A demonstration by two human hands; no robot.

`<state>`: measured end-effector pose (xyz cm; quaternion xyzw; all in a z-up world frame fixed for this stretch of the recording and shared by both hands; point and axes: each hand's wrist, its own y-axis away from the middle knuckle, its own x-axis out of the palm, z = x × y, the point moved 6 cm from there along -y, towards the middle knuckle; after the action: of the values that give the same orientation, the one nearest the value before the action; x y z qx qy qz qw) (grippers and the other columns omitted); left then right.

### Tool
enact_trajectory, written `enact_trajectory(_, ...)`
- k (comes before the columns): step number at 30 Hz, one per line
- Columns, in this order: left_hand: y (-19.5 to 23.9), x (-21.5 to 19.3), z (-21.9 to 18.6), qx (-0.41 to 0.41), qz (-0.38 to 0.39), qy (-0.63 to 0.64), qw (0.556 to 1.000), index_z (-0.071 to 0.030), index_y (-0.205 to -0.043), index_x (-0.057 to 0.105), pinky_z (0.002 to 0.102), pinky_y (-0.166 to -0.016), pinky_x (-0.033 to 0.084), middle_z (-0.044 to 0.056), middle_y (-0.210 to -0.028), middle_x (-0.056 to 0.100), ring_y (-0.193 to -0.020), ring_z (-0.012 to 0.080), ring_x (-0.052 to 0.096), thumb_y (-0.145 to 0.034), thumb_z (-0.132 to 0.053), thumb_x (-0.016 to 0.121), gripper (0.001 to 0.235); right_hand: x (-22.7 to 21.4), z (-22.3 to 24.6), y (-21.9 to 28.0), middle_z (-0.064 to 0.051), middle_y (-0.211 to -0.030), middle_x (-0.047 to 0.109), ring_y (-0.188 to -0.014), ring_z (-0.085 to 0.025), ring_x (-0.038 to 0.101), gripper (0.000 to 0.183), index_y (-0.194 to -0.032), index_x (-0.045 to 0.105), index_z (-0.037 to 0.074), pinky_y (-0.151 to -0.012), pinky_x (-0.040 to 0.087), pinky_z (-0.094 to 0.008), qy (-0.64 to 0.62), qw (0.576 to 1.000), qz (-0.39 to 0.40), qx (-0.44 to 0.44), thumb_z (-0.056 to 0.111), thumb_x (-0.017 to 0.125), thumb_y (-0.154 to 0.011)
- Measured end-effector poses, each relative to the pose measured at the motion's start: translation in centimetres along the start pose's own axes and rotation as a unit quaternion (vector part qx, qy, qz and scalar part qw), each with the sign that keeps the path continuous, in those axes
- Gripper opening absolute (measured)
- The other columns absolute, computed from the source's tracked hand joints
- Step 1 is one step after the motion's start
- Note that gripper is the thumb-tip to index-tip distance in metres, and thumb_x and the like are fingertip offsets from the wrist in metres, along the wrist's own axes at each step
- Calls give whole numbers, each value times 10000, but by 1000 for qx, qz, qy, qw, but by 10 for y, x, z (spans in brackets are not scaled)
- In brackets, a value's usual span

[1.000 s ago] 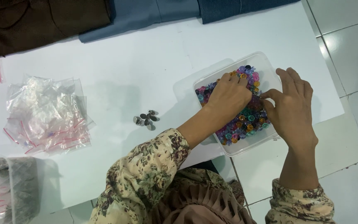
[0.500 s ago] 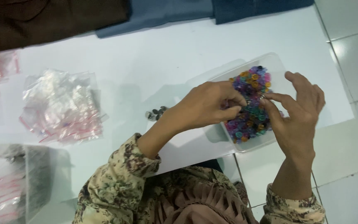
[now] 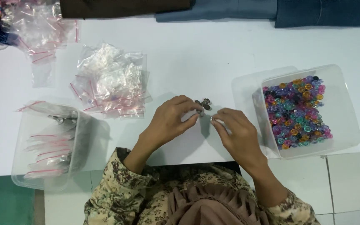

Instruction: The person sorts colorful buttons from a plastic container and places them into small ziplock bags. They seal each bag and set it aside, repeating the process with different button types.

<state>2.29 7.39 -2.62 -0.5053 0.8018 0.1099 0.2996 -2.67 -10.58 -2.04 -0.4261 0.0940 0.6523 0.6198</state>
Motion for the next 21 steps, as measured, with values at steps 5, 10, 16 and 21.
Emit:
enact_trajectory(5,2,8,15,-14,3,-41,999,-109,-1117,758,383,-769,546,110,-997,721,-909,298,704,-899,-164,747,225,18,-8,-9,-153,-928,755,-988,-334,742,107,-1018,776,-1,-807,616,-390,24,999,17,34,32,785,-917)
enact_trajectory(10,4,2,15,-15,-13,-65,998,-105,-1162,745,387,-783,543,124,-1052,714,-964,304,696,-901,-164,748,267,13,-6,-15,-162,-950,740,-987,-343,737,130,-1073,751,-7,-786,613,-411,4,998,38,56,21,739,-947)
enact_trajectory(16,28,-30,29,-28,-115,-42,992,-125,-1090,762,414,-764,563,115,-996,727,-891,317,715,-920,-102,700,182,14,10,-30,-169,-943,739,-1028,-356,725,114,-1051,768,-7,-765,622,-359,9,999,38,4,44,764,-950)
enact_trajectory(21,67,-76,40,-71,-239,-64,966,-151,-1070,767,413,-768,577,109,-1002,718,-883,308,725,-941,-138,698,147,38,48,-64,-150,-928,753,-983,-312,740,90,-1035,766,2,-741,635,-353,19,996,88,-26,55,730,-972)
